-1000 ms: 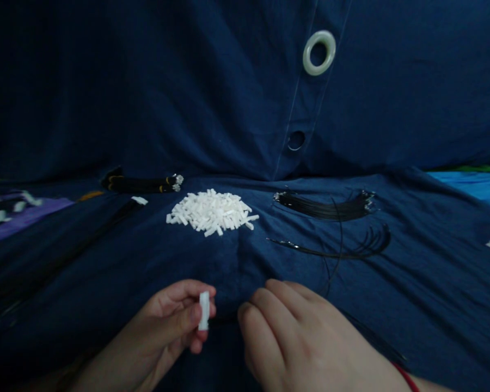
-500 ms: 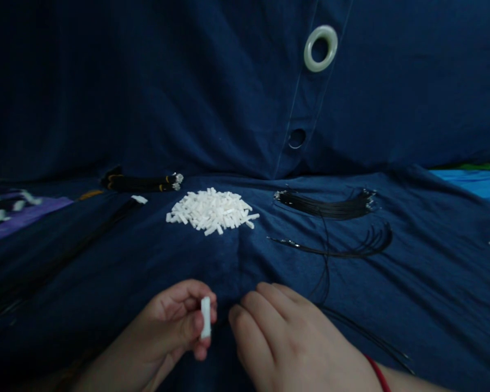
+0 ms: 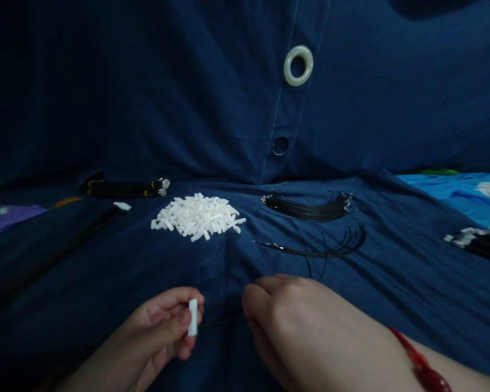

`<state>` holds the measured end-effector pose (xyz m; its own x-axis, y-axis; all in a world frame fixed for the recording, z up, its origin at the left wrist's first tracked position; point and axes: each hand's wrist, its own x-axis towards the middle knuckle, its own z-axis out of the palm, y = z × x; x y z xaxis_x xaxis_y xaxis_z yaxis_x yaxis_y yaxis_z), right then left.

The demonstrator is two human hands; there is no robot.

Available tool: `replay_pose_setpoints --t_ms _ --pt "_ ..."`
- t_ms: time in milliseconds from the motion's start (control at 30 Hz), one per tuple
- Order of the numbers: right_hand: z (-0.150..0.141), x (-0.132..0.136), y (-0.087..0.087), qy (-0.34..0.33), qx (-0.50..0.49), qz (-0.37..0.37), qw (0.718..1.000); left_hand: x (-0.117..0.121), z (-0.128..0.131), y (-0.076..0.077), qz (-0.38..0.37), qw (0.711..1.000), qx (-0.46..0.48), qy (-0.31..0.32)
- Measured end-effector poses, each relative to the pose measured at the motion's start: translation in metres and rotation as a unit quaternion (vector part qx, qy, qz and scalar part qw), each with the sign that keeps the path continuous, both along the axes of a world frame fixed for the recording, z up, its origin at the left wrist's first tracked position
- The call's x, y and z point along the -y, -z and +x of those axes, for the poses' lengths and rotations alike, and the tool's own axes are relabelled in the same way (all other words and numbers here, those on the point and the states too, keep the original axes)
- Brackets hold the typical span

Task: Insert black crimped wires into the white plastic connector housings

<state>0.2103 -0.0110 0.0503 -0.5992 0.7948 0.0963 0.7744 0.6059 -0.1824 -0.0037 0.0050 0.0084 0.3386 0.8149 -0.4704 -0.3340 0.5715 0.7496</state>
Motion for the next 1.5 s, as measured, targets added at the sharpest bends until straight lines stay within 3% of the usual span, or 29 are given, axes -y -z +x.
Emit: replay_pose_setpoints --t_ms 133,467,600,733,1000,1200,1333,1500 --pt "0.033 -0.021 -0.010 0.066 0.103 -0.144 0.982 -0.001 0.000 0.005 -0.015 1.000 -0.027 0.004" --pt "0.083 -0.090 -0.008 0.073 0.022 -0.362 0.929 0.002 -0.002 0.005 0.022 0.999 -0.039 0.023" --pt "0.093 -0.106 0.010 0.155 0.010 -0.277 0.948 0.002 -0.003 0.008 0.025 0.998 -0.038 0.033" --pt "0.089 -0.114 0.026 0.167 0.040 -0.210 0.963 0.004 -0.003 0.009 0.027 0.999 -0.034 0.033" --pt "0.085 -0.112 0.024 0.155 0.056 -0.187 0.968 0.003 -0.002 0.010 0.028 0.999 -0.028 0.035" --pt "0.090 -0.115 0.029 0.153 0.012 -0.128 0.980 0.006 -0.004 0.010 0.030 0.999 -0.033 0.029" --pt "0.083 -0.111 0.026 0.146 -0.084 0.005 0.986 0.005 -0.002 0.007 0.026 0.999 -0.035 0.016" --pt "0.047 -0.068 0.005 0.094 -0.213 0.260 0.937 0.001 0.003 0.005 0.016 0.999 -0.017 -0.028"
